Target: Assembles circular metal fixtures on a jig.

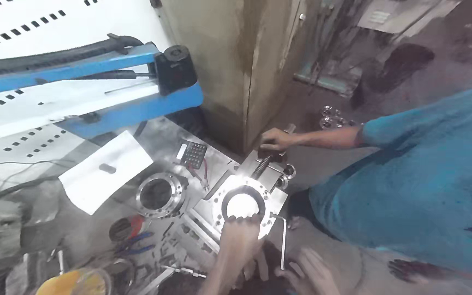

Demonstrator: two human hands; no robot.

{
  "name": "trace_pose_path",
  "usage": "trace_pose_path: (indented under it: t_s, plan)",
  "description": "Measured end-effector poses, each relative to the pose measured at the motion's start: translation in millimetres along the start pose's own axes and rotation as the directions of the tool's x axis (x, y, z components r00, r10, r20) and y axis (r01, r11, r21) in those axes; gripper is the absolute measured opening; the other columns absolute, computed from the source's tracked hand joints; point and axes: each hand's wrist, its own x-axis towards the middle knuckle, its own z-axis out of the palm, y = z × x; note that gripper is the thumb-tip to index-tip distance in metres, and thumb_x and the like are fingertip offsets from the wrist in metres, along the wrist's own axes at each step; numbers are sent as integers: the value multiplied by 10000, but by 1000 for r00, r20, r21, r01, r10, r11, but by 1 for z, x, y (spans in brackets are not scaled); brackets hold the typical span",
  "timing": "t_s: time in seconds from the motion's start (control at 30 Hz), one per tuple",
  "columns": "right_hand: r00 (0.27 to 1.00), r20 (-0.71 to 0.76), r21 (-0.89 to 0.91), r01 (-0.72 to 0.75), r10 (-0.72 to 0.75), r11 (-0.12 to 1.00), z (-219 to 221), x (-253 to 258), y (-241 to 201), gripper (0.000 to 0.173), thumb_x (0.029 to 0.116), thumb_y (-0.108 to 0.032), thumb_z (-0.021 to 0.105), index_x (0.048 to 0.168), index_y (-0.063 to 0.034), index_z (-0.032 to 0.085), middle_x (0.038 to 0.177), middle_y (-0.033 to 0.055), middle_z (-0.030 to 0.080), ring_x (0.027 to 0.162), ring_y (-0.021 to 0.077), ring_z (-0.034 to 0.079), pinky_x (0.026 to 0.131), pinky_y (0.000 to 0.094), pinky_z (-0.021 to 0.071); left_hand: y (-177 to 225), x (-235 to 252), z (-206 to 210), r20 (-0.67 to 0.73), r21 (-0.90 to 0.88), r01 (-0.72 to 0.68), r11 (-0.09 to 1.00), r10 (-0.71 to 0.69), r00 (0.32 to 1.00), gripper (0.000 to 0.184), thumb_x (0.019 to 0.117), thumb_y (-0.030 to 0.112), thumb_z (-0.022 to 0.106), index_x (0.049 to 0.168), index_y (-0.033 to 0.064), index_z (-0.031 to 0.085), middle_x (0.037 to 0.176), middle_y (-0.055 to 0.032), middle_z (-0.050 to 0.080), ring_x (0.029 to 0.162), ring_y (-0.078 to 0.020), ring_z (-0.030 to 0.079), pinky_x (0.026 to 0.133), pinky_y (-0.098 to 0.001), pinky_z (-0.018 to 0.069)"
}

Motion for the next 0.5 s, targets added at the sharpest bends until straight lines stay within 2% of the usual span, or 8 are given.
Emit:
trace_pose_path:
  t_s: [0.07,0.13,0.2,0.27,0.33,0.4,0.47,0.5]
  plan:
    - [991,-20,-44,133,-134,990,0,4,13,327,978,-474,665,1121,-180,655,1151,32,645,1157,130,608,1034,239,484,-1,-1,7,-83,32,-28,999,31,996,402,756,524,768,807,132,695,599,-30,646,559,-208,667,547,-390,524]
    - [949,25,-75,315,-314,946,4,8,30,306,1041,-431,578,1244,-214,650,1321,31,638,1337,203,539,1157,379,408,-2,-4,9,-124,43,-61,997,66,990,269,725,364,777,793,118,695,571,-32,620,523,-210,647,508,-383,509]
    - [896,24,-92,444,-444,891,6,18,41,276,1065,-335,542,1241,-169,675,1283,68,691,1313,260,586,1157,455,432,-5,-2,8,-142,41,-88,995,93,985,177,721,259,758,790,108,697,553,-35,603,503,-212,635,490,-380,502]
    - [898,-81,-85,426,-433,901,-1,40,41,263,1078,-327,523,1144,-118,668,1137,86,722,1173,237,669,1074,412,513,-6,-1,9,-141,32,-107,994,111,984,219,760,306,770,799,103,700,558,-37,606,506,-210,637,489,-380,504]
    - [943,-216,-10,256,-252,967,-8,75,38,280,1062,-287,534,969,-71,686,915,91,739,906,184,735,846,343,612,-7,-4,13,-158,55,-110,992,118,980,386,799,510,727,801,125,711,558,-19,609,504,-192,635,487,-369,505]
    - [982,-186,168,0,32,986,-8,114,46,319,1047,-210,521,909,-7,724,812,78,719,738,123,701,689,291,599,-9,-2,17,-201,84,-107,991,122,972,463,809,604,681,783,142,707,551,-5,602,497,-179,627,481,-363,506]
    - [949,-68,363,-263,307,894,2,132,63,345,1073,-210,467,935,-7,710,760,33,695,633,89,679,605,289,610,-8,-2,17,-216,92,-100,991,118,969,467,791,614,683,785,148,718,549,-8,607,499,-183,632,480,-369,505]
    - [900,1,452,-390,436,802,11,134,70,343,1084,-216,444,916,-32,681,722,6,661,579,85,650,560,290,599,-7,-3,17,-212,91,-96,991,113,971,465,780,608,696,786,143,723,551,-14,613,500,-189,638,479,-375,508]
